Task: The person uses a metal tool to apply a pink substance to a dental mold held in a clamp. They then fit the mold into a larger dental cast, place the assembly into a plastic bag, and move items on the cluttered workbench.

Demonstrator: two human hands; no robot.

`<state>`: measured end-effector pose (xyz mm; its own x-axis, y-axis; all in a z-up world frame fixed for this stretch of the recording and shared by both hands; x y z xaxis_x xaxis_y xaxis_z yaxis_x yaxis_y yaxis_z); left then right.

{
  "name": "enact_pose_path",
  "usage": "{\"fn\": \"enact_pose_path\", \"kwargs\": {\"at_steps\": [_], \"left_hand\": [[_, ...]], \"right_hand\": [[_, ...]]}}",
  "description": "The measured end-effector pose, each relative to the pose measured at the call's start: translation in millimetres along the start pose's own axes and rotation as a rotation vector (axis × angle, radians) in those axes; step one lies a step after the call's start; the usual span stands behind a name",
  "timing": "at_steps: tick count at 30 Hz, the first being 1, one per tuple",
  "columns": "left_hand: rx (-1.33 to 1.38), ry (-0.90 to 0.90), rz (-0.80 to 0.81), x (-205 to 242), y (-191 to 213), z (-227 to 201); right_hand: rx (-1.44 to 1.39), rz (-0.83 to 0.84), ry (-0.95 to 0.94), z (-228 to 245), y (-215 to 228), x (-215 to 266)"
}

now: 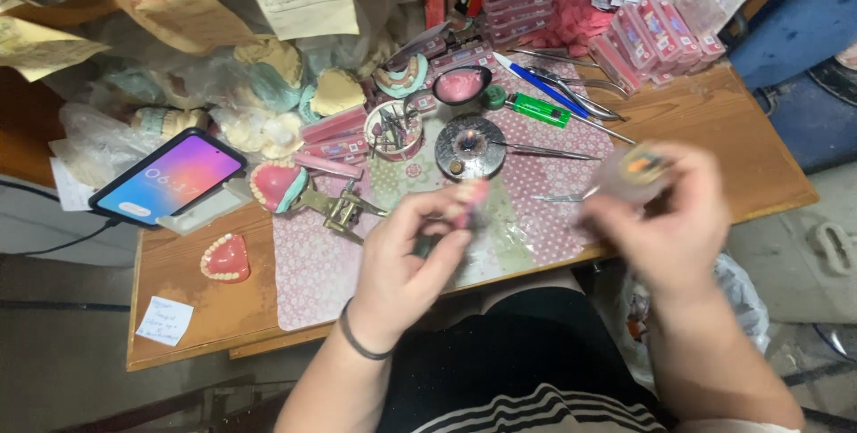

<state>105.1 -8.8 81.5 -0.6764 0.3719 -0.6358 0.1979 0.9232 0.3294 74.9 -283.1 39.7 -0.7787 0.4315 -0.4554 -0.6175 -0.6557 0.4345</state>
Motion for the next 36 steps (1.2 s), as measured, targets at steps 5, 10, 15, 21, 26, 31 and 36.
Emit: {"fn": "enact_pose_path", "kwargs": {"at_steps": [5,10,15,21,26,31,36], "left_hand": [[-0.106,0.073,-0.036,17,25,8],[-0.142,0.162,-0.039,20,37,17],[-0.177,0.167,-0.037,22,54,19],[-0.171,0.255,-0.021,25,58,24],[-0.231,0.174,0.024,15,62,21],[-0.279,0.100,0.109,-12,65,15],[-0.091,0.110,0.034,-20,62,42]], "right_hand": [[0.112,-0.120,-0.072,-97,28,-52],[-0.108,-0.014,-0.111,-123,15,-69],[-0.146,-0.055,-0.054,-131,18,-69],[0.124,-0.111,0.048,-142,41,-83],[-0.144,-0.097,0.093,-137,34,-83],[0.095,-0.397,0.403,-23,27,-36],[0.520,0.410,0.461,-7,-102,-33]]}}
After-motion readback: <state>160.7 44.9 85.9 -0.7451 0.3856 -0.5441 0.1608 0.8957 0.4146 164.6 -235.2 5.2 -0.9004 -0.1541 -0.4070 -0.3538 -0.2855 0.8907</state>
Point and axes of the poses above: each hand's wrist, its own x-axis away from the middle knuckle, its own y-axis out of the back of the hand, z = x × y, the point moved 9 cm from there along -x, towards the middle knuckle, and after that the axes turned 5 degrees about -y, right-handed, at the moved point
